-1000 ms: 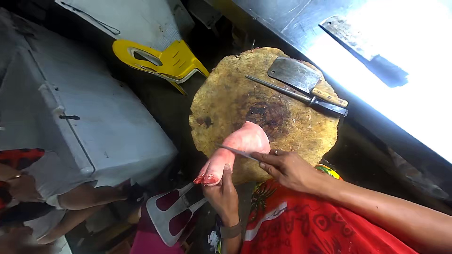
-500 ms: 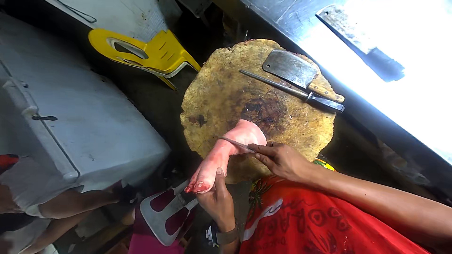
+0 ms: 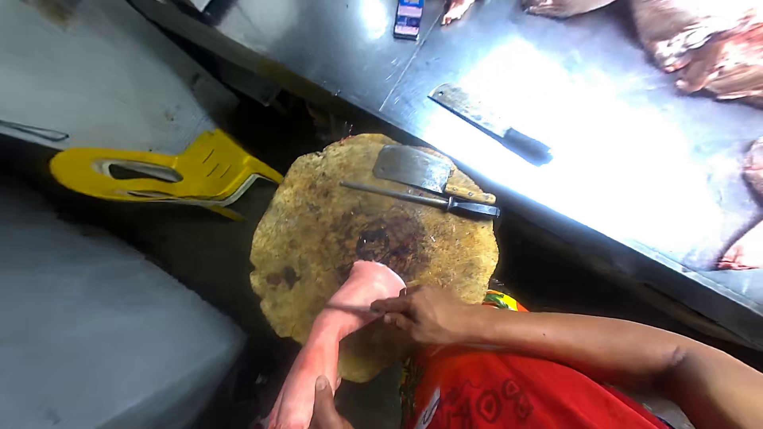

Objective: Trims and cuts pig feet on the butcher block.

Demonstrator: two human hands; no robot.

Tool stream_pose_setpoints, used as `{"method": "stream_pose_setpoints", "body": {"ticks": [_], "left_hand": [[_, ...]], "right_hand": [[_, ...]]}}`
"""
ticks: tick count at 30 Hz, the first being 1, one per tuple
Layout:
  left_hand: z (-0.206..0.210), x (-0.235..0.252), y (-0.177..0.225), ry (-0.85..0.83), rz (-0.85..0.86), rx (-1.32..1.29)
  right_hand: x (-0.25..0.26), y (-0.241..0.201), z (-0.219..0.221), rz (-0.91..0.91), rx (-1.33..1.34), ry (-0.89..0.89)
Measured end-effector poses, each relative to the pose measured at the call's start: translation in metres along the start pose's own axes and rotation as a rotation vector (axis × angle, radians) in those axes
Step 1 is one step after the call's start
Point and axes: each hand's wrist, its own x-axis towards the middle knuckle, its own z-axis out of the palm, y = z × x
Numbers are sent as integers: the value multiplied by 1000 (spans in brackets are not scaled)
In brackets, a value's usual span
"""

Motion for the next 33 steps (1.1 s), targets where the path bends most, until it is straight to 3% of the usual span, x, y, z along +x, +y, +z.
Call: {"method": "stream_pose_setpoints", "body": {"ticks": [3,7,12,17,22,29,33], "left_hand": [[3,-3,7,-4,-17,16],[7,-4,20,-27,-60,36],[2,-6,3,2,-15,25],[5,-7,17,-35,-34,19],[0,-5,6,-39,-29,-11],[-15,-10,-17,69,-19,-30],[-17,-15,-20,100,-44,-66]], "right_hand": [[-2,-6,0,-33,24,-18],[8,22,-7,76,62,-11],[-1,4,-5,15,11,-32],[13,42,-6,198,42,-7],[1,14,-6,80,16,-29],[16,59,-11,355,1,4],[4,29,-9,236,-100,10]]}}
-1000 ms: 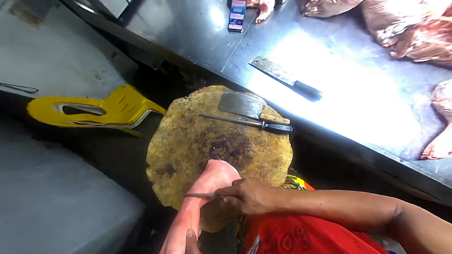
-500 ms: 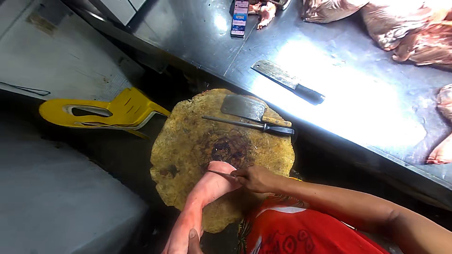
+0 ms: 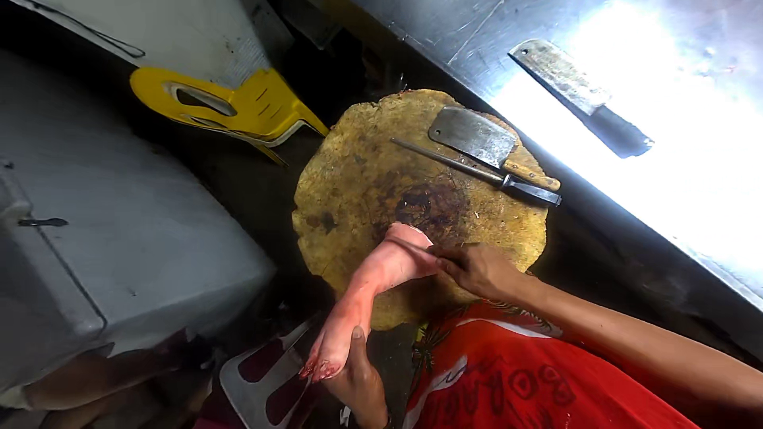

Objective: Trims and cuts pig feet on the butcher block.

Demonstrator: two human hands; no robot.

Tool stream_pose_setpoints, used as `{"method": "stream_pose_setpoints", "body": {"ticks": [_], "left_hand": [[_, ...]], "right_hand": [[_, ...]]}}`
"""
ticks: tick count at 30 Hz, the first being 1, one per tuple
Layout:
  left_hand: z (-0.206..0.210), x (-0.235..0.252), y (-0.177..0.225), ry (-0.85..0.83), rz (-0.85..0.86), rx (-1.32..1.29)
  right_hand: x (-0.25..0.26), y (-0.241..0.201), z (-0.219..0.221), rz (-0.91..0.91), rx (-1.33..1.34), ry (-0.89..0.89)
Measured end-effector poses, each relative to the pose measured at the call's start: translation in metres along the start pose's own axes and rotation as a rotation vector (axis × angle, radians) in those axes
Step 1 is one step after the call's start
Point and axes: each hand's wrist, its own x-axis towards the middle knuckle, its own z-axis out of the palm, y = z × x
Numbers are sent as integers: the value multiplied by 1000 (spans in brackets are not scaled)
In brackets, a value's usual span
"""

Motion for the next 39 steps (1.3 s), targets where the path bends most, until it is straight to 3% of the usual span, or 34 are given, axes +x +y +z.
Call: {"method": "stream_pose_setpoints", "body": {"ticks": [3,10,16,23,27,30,34,39], "left_hand": [[-2,-2,-3,11,-7,-19],[-7,4,-11,43,-93,-54],[-6,6,-12,63,-103,-79],[-6,12,-14,85,-145,-102],[-8,15,-17,99,-173,-121],[-10,15,-20,99,-176,-141],[-11,14,-18,91,-168,-128],[-12,4,-10,78,-168,-75]], "right_hand": [[-10,-17,13,-84,-23,-51],[27,35,19,152,-10,63],[0,6,31,-72,-19,25],[36,56,27,152,-56,103],[52,66,5,89,-59,177],[95,42,-29,39,213,150],[201,3,-79,-136,681,159],[326,-38,-139,-25,947,294]]}}
